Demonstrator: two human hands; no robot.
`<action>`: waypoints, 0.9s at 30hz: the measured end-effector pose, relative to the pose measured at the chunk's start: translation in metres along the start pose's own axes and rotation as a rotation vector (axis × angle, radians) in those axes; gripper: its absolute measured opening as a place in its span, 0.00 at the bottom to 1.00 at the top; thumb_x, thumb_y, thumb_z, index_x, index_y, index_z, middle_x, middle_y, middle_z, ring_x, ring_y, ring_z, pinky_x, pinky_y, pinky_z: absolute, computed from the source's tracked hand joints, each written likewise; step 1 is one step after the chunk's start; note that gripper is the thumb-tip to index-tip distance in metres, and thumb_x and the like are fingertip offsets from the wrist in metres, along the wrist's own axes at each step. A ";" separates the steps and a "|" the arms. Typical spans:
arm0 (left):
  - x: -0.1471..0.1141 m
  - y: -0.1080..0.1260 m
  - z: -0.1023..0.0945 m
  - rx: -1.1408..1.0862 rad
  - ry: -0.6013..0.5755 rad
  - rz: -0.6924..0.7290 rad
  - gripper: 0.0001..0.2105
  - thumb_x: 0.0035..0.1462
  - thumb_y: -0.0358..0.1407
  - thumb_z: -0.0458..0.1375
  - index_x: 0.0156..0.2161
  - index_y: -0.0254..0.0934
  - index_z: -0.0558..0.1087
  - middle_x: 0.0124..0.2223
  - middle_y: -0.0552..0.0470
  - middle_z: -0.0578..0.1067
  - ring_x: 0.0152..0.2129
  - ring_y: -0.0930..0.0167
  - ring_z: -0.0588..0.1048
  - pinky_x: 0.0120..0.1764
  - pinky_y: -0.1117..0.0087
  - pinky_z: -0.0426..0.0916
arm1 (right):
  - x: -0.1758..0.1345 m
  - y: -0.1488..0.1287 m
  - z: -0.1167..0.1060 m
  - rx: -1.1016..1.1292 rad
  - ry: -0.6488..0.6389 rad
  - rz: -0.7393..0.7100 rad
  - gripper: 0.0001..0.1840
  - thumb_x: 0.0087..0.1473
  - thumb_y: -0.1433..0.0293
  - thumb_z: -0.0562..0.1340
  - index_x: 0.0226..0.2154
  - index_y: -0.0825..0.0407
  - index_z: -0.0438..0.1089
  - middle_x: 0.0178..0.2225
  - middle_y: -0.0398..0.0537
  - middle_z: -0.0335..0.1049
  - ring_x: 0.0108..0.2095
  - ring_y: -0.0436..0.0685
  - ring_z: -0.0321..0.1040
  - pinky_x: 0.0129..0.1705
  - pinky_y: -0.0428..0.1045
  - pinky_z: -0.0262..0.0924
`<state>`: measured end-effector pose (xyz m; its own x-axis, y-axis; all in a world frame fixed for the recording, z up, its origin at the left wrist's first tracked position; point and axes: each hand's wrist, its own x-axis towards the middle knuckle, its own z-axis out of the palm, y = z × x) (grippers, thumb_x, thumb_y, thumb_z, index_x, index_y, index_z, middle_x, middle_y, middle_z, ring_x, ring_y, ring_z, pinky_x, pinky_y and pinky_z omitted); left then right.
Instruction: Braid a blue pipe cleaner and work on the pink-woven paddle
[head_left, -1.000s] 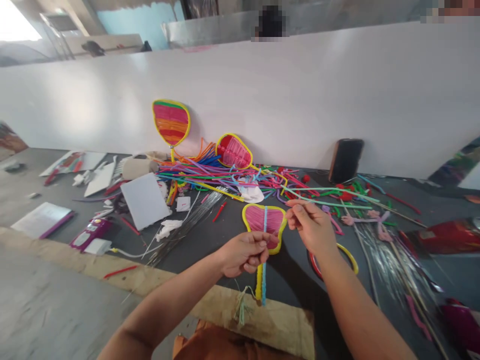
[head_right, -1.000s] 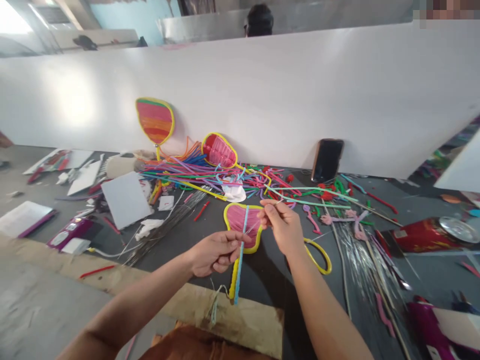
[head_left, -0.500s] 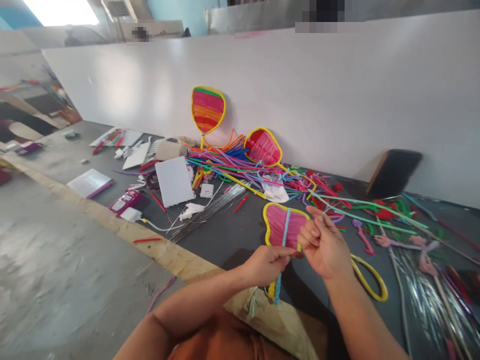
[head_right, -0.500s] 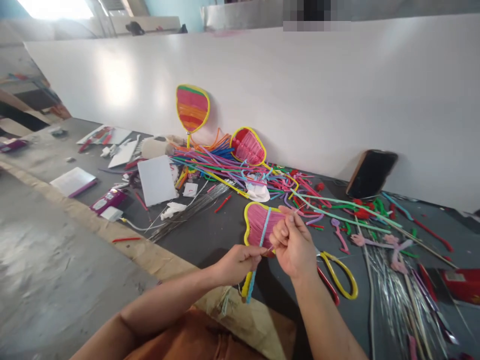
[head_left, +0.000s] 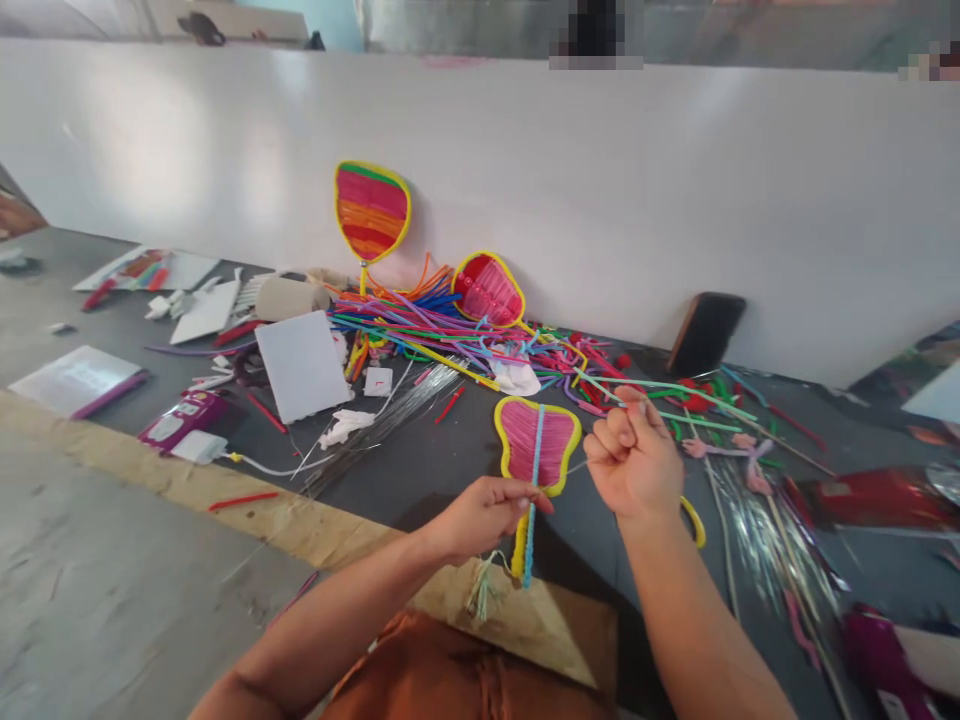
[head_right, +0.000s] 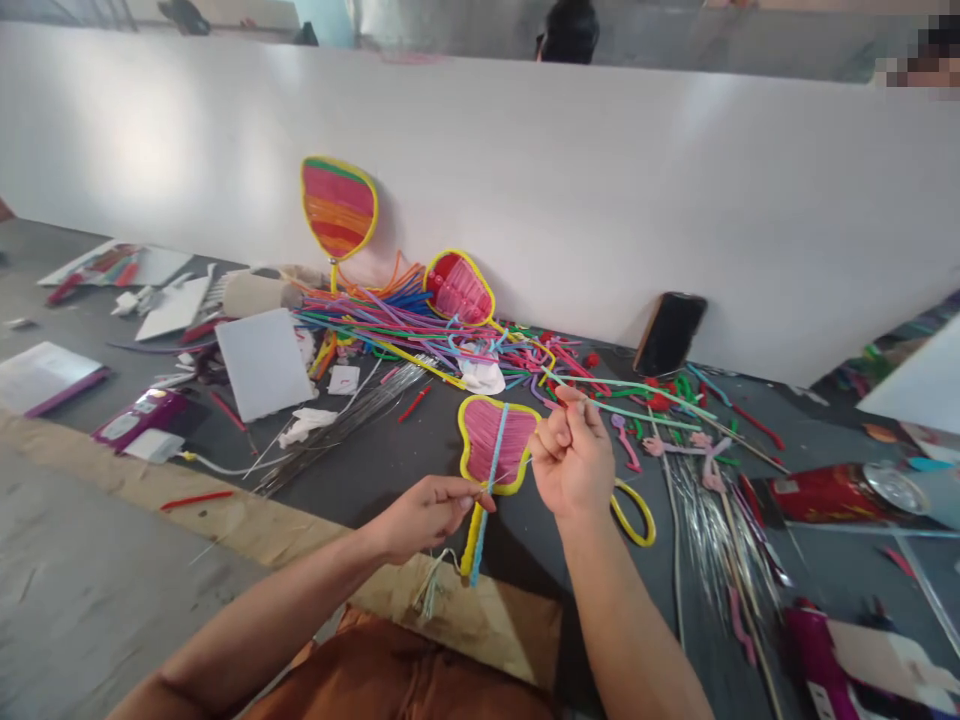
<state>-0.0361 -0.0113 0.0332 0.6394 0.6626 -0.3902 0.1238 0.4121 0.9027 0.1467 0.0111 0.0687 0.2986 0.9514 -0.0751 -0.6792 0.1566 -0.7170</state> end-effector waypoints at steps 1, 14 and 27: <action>0.000 0.000 0.000 -0.062 -0.015 -0.040 0.19 0.55 0.45 0.54 0.42 0.30 0.74 0.16 0.64 0.51 0.13 0.81 0.46 0.17 0.77 0.41 | 0.000 -0.001 0.001 0.014 0.000 -0.020 0.06 0.48 0.68 0.66 0.32 0.49 0.72 0.13 0.30 0.48 0.14 0.43 0.35 0.14 0.39 0.39; -0.023 0.006 -0.012 0.489 0.012 0.238 0.16 0.61 0.37 0.48 0.42 0.33 0.75 0.22 0.59 0.58 0.19 0.79 0.54 0.24 0.76 0.50 | 0.017 -0.011 0.000 -0.069 0.013 -0.041 0.07 0.47 0.66 0.66 0.31 0.48 0.70 0.12 0.29 0.45 0.12 0.42 0.34 0.13 0.40 0.37; -0.035 -0.002 -0.049 0.388 -0.055 0.059 0.18 0.62 0.44 0.47 0.37 0.32 0.73 0.19 0.60 0.60 0.17 0.79 0.58 0.23 0.78 0.55 | 0.033 -0.011 -0.013 -0.103 0.062 -0.053 0.08 0.48 0.65 0.67 0.31 0.49 0.68 0.12 0.28 0.46 0.11 0.42 0.36 0.12 0.39 0.36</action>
<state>-0.0965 -0.0049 0.0360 0.6927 0.6389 -0.3346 0.3562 0.1004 0.9290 0.1730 0.0373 0.0653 0.3757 0.9237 -0.0758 -0.5898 0.1752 -0.7883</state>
